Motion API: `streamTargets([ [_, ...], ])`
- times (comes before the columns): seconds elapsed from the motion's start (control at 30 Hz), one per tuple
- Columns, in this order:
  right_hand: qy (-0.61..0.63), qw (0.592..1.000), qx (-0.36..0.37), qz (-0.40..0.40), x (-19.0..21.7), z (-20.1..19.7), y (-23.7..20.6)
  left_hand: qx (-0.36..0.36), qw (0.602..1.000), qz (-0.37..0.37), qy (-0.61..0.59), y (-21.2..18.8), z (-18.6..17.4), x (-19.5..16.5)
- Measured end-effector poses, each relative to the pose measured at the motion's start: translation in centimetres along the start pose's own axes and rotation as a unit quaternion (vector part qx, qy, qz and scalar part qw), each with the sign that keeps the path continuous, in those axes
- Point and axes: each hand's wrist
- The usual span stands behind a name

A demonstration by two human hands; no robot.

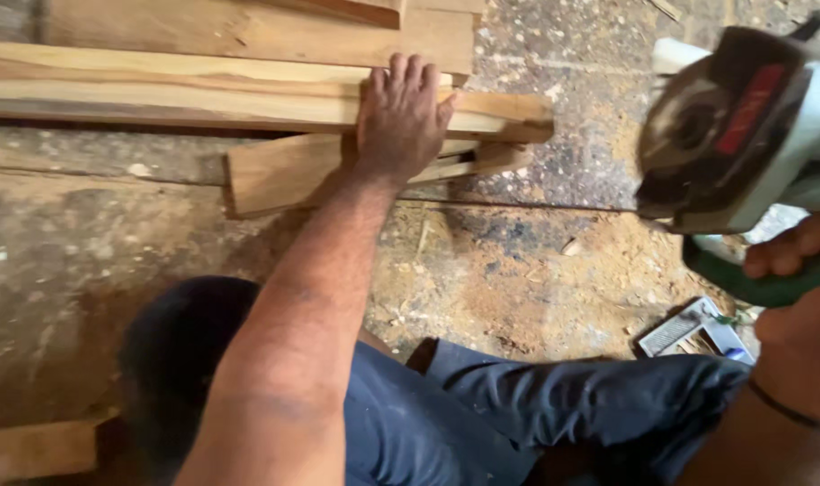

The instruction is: The person sits on the workshop floor and marks a wooden bar with a pen, then cuts the bar with a handheld circular saw. They reposition the wood, make additional cuts, and fit a small cut piece against another wooden component.

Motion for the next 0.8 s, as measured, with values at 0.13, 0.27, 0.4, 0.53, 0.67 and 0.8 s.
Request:
streamTargets([
  [0.13, -0.020, 0.999, -0.007, 0.031, 5.7, 7.2, -3.3, 0.013, 0.999, -0.022, -0.048, -0.8, 0.2, -0.4],
  [0.27, -0.156, 0.988, -0.015, -0.003, 9.7, 15.3, -6.4, -0.011, 0.998, -0.037, -0.057, -1.5, -0.4, -1.2],
  [0.4, -0.291, 0.953, 0.012, -0.085, 10.3, 19.9, -7.3, -0.146, 0.989, 0.020, -0.017, -1.4, 0.1, -1.0],
  [0.53, -0.278, 0.958, 0.006, -0.069, 9.2, 21.7, -7.8, -0.045, 0.994, -0.024, -0.097, -1.5, 0.5, -0.4],
  [0.67, -0.290, 0.954, -0.005, -0.076, 8.3, 22.7, -7.8, -0.072, 0.995, -0.002, -0.070, -1.8, 0.3, -0.6],
  [0.8, -0.307, 0.947, 0.010, -0.097, 7.9, 23.3, -7.5, -0.108, 0.990, 0.004, -0.087, -1.9, 0.3, -0.8],
])
Point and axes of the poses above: each hand's wrist, its own y-axis towards the middle knuckle, its own z-axis out of the palm, x = y × z, and after that the axes turned 13 degrees about -y, right-handed
